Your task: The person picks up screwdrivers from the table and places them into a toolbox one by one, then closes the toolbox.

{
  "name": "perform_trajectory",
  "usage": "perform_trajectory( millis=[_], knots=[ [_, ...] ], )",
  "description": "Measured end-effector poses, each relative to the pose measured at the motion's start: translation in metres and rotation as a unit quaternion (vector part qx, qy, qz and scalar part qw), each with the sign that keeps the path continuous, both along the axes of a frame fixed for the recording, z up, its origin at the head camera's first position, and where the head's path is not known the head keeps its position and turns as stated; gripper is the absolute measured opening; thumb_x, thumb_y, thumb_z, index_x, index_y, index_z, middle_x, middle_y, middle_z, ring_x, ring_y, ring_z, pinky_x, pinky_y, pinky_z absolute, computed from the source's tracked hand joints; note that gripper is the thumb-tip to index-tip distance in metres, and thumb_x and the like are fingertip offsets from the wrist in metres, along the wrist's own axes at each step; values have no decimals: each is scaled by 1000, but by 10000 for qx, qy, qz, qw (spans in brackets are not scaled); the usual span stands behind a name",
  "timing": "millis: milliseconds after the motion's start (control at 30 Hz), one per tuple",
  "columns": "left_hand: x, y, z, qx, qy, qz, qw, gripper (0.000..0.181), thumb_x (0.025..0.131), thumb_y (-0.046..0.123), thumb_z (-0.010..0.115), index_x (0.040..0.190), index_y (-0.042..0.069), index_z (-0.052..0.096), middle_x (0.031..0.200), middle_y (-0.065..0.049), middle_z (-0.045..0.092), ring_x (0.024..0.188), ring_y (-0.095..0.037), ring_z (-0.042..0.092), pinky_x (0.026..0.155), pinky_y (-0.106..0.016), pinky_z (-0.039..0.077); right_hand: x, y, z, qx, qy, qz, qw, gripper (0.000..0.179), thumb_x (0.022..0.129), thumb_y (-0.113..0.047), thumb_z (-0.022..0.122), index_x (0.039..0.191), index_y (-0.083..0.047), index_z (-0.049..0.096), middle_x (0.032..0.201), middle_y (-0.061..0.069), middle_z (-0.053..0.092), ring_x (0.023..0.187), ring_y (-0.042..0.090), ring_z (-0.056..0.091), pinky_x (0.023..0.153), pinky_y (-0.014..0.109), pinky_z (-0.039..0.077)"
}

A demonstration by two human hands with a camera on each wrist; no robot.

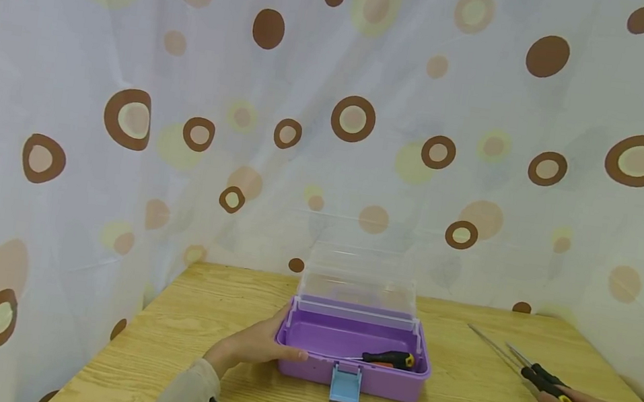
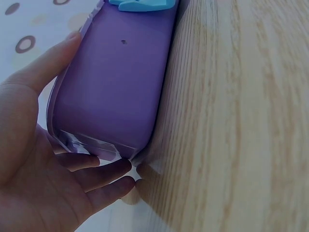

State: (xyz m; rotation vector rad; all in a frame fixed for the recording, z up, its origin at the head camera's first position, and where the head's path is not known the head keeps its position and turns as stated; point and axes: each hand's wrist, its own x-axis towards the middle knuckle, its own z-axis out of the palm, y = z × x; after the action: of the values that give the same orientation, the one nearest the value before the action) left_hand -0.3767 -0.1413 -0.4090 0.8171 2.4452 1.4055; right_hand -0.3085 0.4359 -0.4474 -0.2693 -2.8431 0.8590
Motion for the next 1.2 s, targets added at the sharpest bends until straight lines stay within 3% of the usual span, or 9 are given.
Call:
perform_trajectory(
  millis=[233,333,467,600,733,967,1067,1133,1200],
  knots=[
    [1,0,1,61,-71,-25,10000,120,89,42,80,167,14,-6,164,-21,29,138,-36,44,116,-60,29,0,1,-1,-620,149,-448,9970,86,99,-64,57,138,13,52,123,42,58,106,63,52,79,61,48],
    [0,0,0,53,-101,-3,9999,119,89,42,80,167,15,-6,163,-20,29,137,-35,45,116,-60,28,0,-2,1,-1065,288,-743,9911,86,98,-62,60,142,10,50,104,30,69,90,48,58,70,49,48],
    [0,-1,0,72,-136,-11,9999,119,89,42,80,167,16,-7,163,-20,30,137,-35,45,116,-60,28,-1,-6,4,-1725,436,-952,9794,89,98,-60,60,149,11,41,86,9,73,78,22,51,58,33,42],
    [-1,-1,-1,63,-115,-26,9999,120,89,42,80,167,16,-7,164,-20,29,138,-36,45,116,-60,28,-1,-7,6,-2278,554,-982,9672,87,101,-54,61,152,11,36,78,0,72,68,13,50,52,26,43],
    [-2,-1,-2,11,-32,-48,10000,120,89,44,79,166,14,-7,165,-20,26,140,-36,43,116,-60,29,-1,-6,6,-2736,615,-1024,9544,86,100,-49,65,155,9,32,78,-4,69,59,12,51,53,25,47],
    [-2,-1,-2,26,-47,-73,10000,121,88,44,80,166,14,-7,164,-20,29,138,-35,44,116,-59,29,-3,-1,5,-3046,641,-900,9460,92,98,-50,69,156,9,28,94,-10,60,73,10,62,63,26,55],
    [-2,-1,-2,60,-90,-81,9999,120,88,43,80,167,14,-7,163,-20,30,138,-35,45,116,-59,29,-3,0,3,-3305,742,-760,9378,93,97,-49,70,157,9,26,102,-13,53,76,7,63,65,26,56],
    [-2,-1,-2,57,-89,-60,9999,120,88,43,80,167,14,-7,163,-21,30,138,-36,45,116,-59,28,-2,1,2,-3686,818,-696,9234,73,96,-45,73,155,-13,44,101,-17,53,75,6,63,64,25,56],
    [-1,-1,-1,41,-82,-26,10000,120,88,43,80,167,14,-7,163,-21,29,138,-35,45,116,-60,28,-1,0,2,-4073,886,-638,9067,40,94,-42,77,132,-35,65,97,-20,53,75,5,62,63,24,55]
  ],
)
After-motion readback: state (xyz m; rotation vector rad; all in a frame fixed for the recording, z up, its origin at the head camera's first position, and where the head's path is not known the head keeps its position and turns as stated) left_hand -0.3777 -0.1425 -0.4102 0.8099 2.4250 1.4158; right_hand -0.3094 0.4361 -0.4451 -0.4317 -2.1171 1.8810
